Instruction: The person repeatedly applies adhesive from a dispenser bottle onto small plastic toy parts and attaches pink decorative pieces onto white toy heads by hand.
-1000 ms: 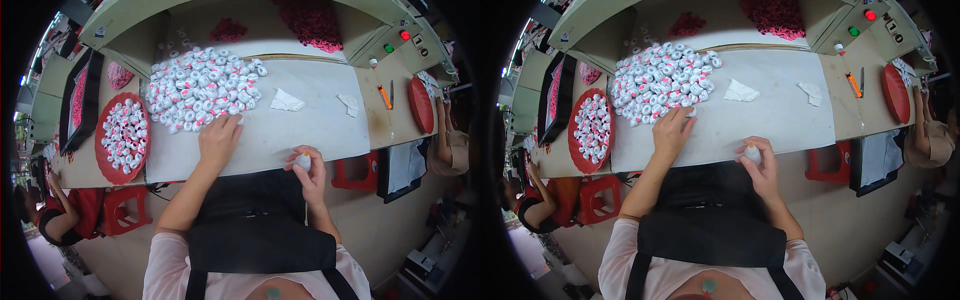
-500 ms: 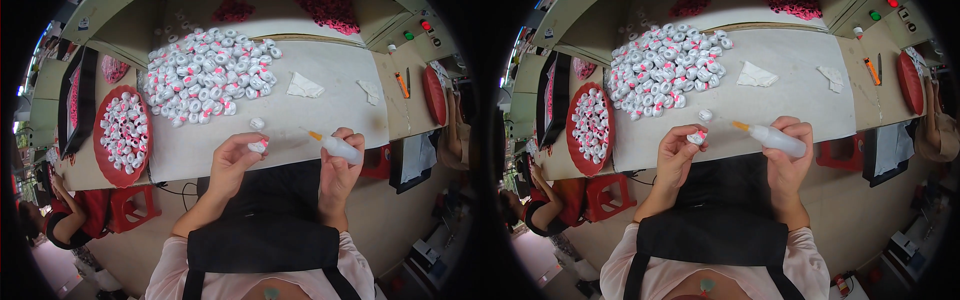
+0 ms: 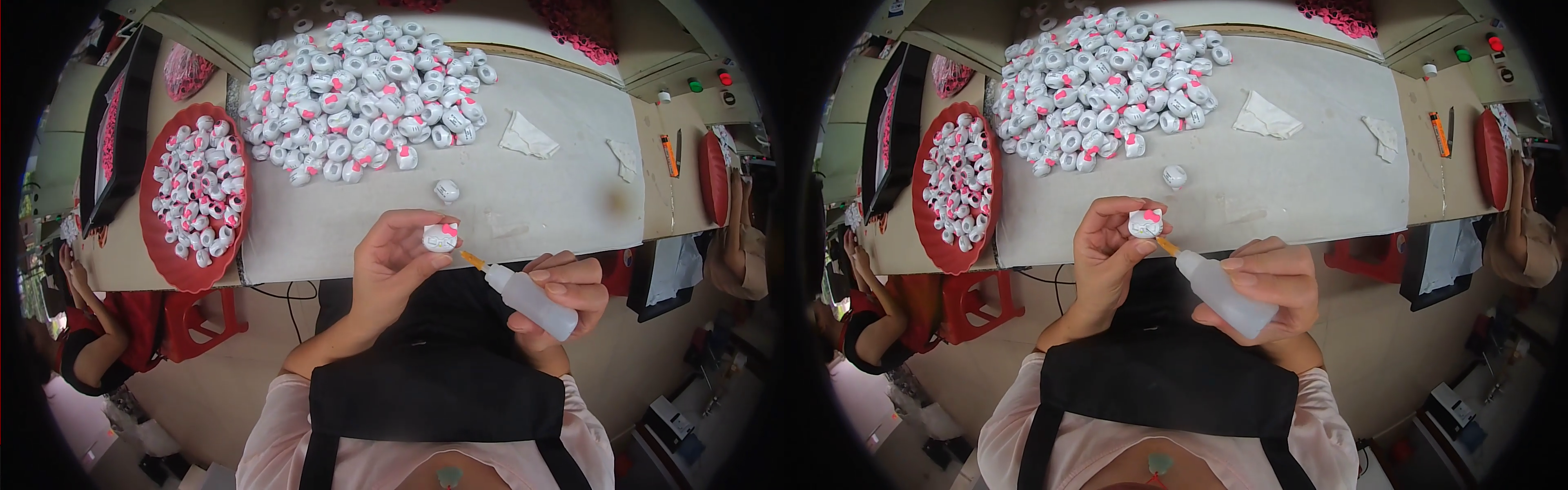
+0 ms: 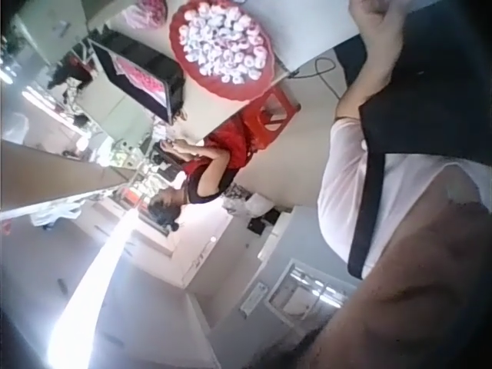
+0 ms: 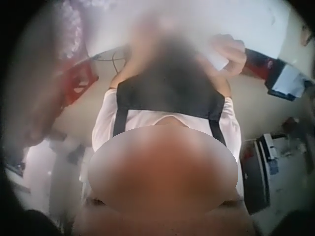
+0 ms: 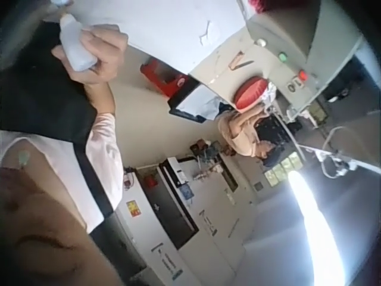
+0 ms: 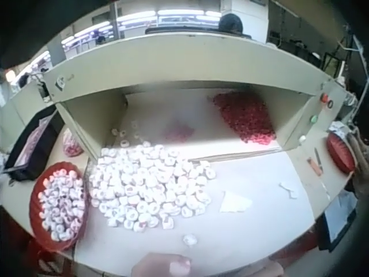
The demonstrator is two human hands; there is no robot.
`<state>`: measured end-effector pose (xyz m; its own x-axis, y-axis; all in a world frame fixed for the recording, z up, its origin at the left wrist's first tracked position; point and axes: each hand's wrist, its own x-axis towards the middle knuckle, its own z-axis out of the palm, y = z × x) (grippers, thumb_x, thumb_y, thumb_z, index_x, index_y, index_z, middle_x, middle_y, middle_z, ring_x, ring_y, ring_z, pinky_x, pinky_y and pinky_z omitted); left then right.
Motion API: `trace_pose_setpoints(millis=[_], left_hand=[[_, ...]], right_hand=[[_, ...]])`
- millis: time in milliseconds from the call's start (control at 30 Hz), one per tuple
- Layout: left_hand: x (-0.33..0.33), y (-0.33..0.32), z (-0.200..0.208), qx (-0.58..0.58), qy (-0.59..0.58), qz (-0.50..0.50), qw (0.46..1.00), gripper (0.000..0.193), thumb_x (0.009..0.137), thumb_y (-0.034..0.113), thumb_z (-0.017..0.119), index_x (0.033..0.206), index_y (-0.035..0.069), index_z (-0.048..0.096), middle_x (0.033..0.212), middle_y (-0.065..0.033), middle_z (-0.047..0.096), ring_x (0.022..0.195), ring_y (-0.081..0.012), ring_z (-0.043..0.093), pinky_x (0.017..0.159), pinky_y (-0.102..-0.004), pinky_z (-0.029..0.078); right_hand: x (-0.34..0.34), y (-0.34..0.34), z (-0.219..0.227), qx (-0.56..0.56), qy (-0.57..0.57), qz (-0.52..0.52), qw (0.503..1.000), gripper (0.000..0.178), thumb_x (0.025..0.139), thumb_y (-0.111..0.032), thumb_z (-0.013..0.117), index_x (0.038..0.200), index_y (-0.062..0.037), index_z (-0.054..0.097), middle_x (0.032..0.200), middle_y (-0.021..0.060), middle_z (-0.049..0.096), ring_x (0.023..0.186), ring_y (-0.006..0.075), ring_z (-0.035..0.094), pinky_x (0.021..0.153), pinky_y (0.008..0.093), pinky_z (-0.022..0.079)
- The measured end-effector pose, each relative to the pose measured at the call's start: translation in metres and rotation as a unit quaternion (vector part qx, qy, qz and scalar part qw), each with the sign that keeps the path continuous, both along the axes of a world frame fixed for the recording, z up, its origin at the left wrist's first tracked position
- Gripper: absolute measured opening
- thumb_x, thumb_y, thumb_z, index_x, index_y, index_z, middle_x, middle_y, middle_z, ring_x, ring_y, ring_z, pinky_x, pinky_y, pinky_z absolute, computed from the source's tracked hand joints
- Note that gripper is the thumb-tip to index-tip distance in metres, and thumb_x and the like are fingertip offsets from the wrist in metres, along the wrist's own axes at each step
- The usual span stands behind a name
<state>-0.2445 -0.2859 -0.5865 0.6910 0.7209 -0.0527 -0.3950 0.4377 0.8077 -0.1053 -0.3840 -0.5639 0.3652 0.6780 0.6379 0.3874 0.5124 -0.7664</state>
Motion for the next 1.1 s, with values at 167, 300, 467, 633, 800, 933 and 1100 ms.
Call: trace_pose_setpoints(millis=[167,300,467,633,800,933,1100], left_hand=[[0.000,-0.001,0.001,0.005,0.010,0.009,1.000,0.032,0.072,-0.007,0.054,0.102,-0.001,0.043,0.102,-0.0155,0.050,0.092,-0.0201,0.052,0.080,-0.0313,0.044],[0.000,-0.002,0.000,0.013,0.018,0.016,1.000,0.033,0.071,-0.006,0.054,0.101,0.000,0.043,0.101,-0.0168,0.051,0.087,-0.0215,0.056,0.077,-0.0307,0.045],[-0.004,0.000,-0.002,0.001,-0.009,-0.005,1.000,0.033,0.073,-0.007,0.054,0.103,-0.002,0.042,0.105,-0.0136,0.049,0.100,-0.0183,0.047,0.084,-0.0299,0.040],[-0.003,0.000,-0.002,0.017,-0.003,0.010,1.000,0.033,0.073,-0.007,0.055,0.104,-0.001,0.043,0.105,-0.0134,0.049,0.100,-0.0183,0.047,0.086,-0.0303,0.038],[-0.003,-0.001,-0.003,0.018,-0.004,0.014,1.000,0.033,0.072,-0.007,0.055,0.103,-0.002,0.044,0.104,-0.0130,0.050,0.100,-0.0182,0.048,0.086,-0.0305,0.037],[-0.003,-0.001,-0.003,0.016,-0.005,0.006,1.000,0.033,0.073,-0.007,0.055,0.103,-0.002,0.044,0.104,-0.0130,0.050,0.099,-0.0180,0.048,0.086,-0.0303,0.037],[-0.002,-0.004,-0.004,0.066,0.008,0.013,0.998,0.031,0.073,-0.007,0.055,0.103,-0.002,0.047,0.103,-0.0113,0.050,0.097,-0.0172,0.048,0.084,-0.0292,0.038]], right_hand=[[-0.001,-0.001,0.002,-0.010,-0.002,0.011,1.000,0.045,0.057,-0.010,0.075,0.092,-0.0061,0.046,0.086,0.0089,0.047,0.064,0.0176,0.054,0.054,0.0243,0.045],[-0.002,-0.001,0.003,-0.021,-0.008,0.007,1.000,0.046,0.057,-0.011,0.076,0.092,-0.0065,0.046,0.085,0.0085,0.047,0.064,0.0177,0.054,0.054,0.0249,0.046],[-0.002,-0.002,0.003,-0.027,-0.030,-0.002,0.999,0.047,0.056,-0.011,0.076,0.092,-0.0068,0.046,0.085,0.0081,0.047,0.065,0.0180,0.054,0.054,0.0254,0.046],[-0.007,0.001,0.002,-0.011,-0.041,-0.062,0.997,0.040,0.061,-0.023,0.073,0.085,-0.0060,0.046,0.076,0.0067,0.047,0.056,0.0118,0.046,0.049,0.0220,0.043],[-0.007,0.000,0.007,-0.028,-0.045,-0.027,0.998,0.040,0.061,-0.021,0.074,0.085,-0.0059,0.046,0.076,0.0066,0.046,0.056,0.0121,0.046,0.049,0.0223,0.043],[-0.009,0.003,0.006,-0.027,-0.033,-0.027,0.999,0.041,0.061,-0.021,0.074,0.086,-0.0059,0.045,0.076,0.0067,0.046,0.056,0.0122,0.046,0.049,0.0224,0.043],[-0.013,0.005,0.003,-0.012,-0.030,-0.032,0.999,0.040,0.061,-0.020,0.073,0.086,-0.0061,0.045,0.078,0.0076,0.047,0.056,0.0128,0.046,0.049,0.0229,0.043]])
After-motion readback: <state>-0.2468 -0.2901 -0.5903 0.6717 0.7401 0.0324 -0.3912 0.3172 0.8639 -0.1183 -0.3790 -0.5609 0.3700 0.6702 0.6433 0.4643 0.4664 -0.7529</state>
